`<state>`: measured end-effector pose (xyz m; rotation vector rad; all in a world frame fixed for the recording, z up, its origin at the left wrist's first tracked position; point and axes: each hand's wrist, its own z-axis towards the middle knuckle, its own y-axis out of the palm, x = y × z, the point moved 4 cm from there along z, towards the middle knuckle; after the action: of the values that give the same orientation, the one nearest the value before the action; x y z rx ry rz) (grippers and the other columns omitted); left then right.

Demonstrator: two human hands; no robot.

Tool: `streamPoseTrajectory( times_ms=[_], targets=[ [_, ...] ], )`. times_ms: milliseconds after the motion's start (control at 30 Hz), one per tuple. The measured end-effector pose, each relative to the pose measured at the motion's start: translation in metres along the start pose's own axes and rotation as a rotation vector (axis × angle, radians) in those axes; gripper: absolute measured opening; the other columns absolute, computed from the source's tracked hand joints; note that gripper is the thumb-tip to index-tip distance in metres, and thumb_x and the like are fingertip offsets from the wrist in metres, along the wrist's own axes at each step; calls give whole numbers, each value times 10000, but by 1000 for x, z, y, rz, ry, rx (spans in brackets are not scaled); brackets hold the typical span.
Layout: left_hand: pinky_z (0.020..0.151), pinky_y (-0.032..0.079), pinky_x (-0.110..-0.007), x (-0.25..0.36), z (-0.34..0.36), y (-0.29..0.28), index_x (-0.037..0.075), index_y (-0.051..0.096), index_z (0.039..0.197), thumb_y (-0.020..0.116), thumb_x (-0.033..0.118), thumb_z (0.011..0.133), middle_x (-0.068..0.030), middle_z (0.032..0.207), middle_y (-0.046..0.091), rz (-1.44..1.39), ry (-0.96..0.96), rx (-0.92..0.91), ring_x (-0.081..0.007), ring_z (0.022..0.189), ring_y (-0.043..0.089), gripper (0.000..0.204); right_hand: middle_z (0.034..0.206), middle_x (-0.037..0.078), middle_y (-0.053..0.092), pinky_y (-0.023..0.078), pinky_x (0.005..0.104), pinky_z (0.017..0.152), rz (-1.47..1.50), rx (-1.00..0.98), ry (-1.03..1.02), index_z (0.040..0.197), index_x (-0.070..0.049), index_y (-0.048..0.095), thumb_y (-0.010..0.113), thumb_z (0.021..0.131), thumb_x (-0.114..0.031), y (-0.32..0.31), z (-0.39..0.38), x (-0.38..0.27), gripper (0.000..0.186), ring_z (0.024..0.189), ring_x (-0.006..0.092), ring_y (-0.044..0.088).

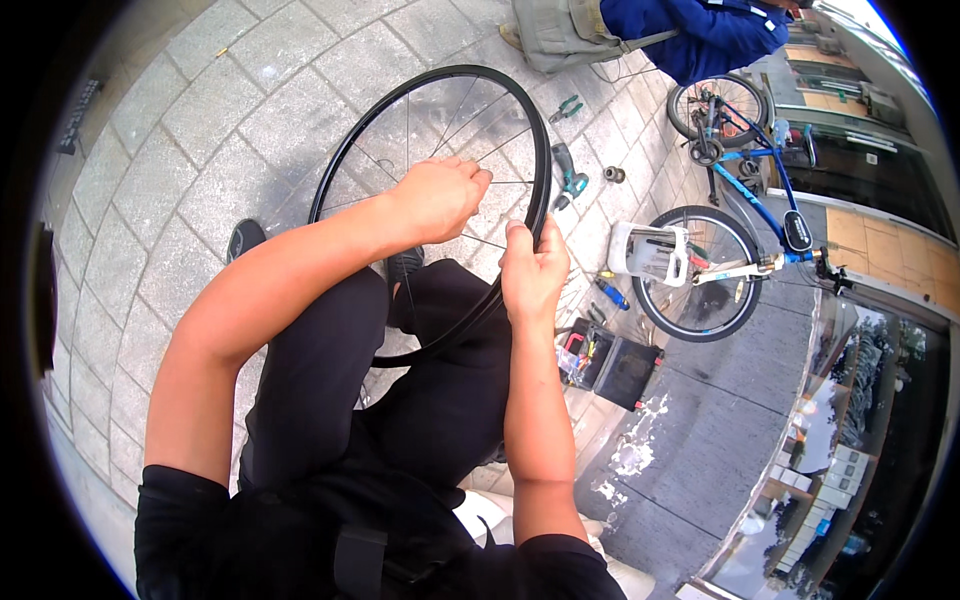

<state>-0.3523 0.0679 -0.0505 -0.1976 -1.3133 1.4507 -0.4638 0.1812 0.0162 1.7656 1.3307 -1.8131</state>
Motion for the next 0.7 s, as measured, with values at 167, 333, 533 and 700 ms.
streamPoseTrajectory(
  times_ms=[167, 333, 533, 700],
  targets=[
    [745, 611, -415, 64, -28, -73, 61, 792, 941, 734, 103, 833, -136, 969, 797, 131, 74, -592, -289, 916, 788, 130, 694, -40, 547, 387, 252, 482, 18, 20, 31, 988, -60, 645, 648, 977, -138, -14, 12, 13, 78, 533, 60, 500],
    [728, 598, -390, 128, -71, -116, 67, 776, 988, 771, 134, 833, -109, 959, 810, 81, 195, -653, -257, 906, 795, 170, 791, 0, 586, 471, 283, 498, 59, -24, 90, 1032, -49, 645, 645, 957, -142, -25, 18, 21, 119, 575, 102, 553],
    [716, 588, -433, 118, -107, -90, 57, 751, 943, 723, 149, 860, -129, 917, 798, -26, 138, -625, -305, 872, 791, 126, 864, 38, 587, 506, 329, 519, 48, -23, 112, 1082, -32, 652, 652, 955, -152, -37, 19, 36, 175, 626, 152, 593],
    [736, 588, -431, 94, -138, -83, 89, 776, 980, 715, 143, 863, -106, 920, 803, 61, 199, -825, -292, 889, 793, 143, 880, 41, 579, 510, 331, 520, 35, -6, 138, 1054, -37, 645, 650, 955, -163, -43, 17, 40, 160, 636, 155, 591]
  ],
)
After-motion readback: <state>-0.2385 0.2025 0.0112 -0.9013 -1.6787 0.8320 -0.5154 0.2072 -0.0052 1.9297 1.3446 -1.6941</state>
